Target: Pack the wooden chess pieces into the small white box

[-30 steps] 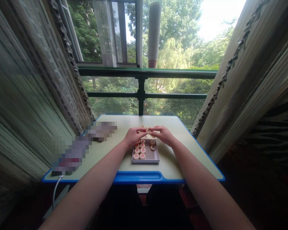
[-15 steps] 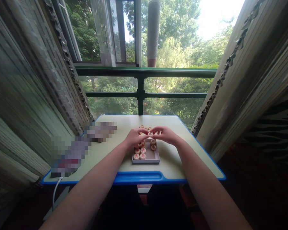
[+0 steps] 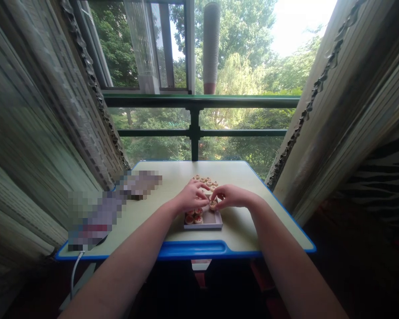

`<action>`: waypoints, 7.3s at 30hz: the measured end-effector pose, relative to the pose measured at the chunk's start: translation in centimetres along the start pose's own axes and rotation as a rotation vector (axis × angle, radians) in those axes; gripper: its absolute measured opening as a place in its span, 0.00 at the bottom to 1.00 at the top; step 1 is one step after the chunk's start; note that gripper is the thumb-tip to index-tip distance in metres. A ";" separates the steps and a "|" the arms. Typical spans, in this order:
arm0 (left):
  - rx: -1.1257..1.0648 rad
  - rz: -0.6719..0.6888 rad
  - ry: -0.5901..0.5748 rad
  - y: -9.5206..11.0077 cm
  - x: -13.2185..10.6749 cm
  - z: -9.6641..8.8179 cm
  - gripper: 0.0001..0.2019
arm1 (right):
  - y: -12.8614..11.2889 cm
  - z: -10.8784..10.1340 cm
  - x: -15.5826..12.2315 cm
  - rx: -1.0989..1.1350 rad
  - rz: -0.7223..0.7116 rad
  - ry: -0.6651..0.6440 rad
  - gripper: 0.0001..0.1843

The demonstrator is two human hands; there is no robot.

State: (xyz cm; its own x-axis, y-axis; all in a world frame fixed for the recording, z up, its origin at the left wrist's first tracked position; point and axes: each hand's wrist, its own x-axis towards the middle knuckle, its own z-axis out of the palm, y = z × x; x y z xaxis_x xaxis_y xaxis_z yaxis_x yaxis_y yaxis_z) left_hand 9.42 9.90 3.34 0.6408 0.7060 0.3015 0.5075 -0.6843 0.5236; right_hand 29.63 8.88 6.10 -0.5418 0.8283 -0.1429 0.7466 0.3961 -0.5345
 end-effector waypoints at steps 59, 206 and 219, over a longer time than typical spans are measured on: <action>-0.039 -0.626 0.224 -3.4 -0.1 -1.0 0.09 | 0.7 -0.7 -0.5 0.033 0.247 -0.091 0.11; -0.207 -0.028 0.220 -2.8 3.1 -1.3 0.16 | 0.3 2.7 3.7 0.997 0.041 0.613 0.17; -0.200 0.020 0.270 -4.3 1.7 -0.8 0.13 | 0.1 3.6 4.1 0.904 0.023 0.567 0.21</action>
State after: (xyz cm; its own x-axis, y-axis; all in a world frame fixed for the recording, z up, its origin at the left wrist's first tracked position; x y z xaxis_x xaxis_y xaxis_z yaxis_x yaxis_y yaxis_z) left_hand 7.90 14.19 2.23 0.4601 0.7337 0.4999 0.3556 -0.6682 0.6535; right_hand 26.06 10.89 2.43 -0.0986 0.9875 0.1230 0.0646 0.1297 -0.9894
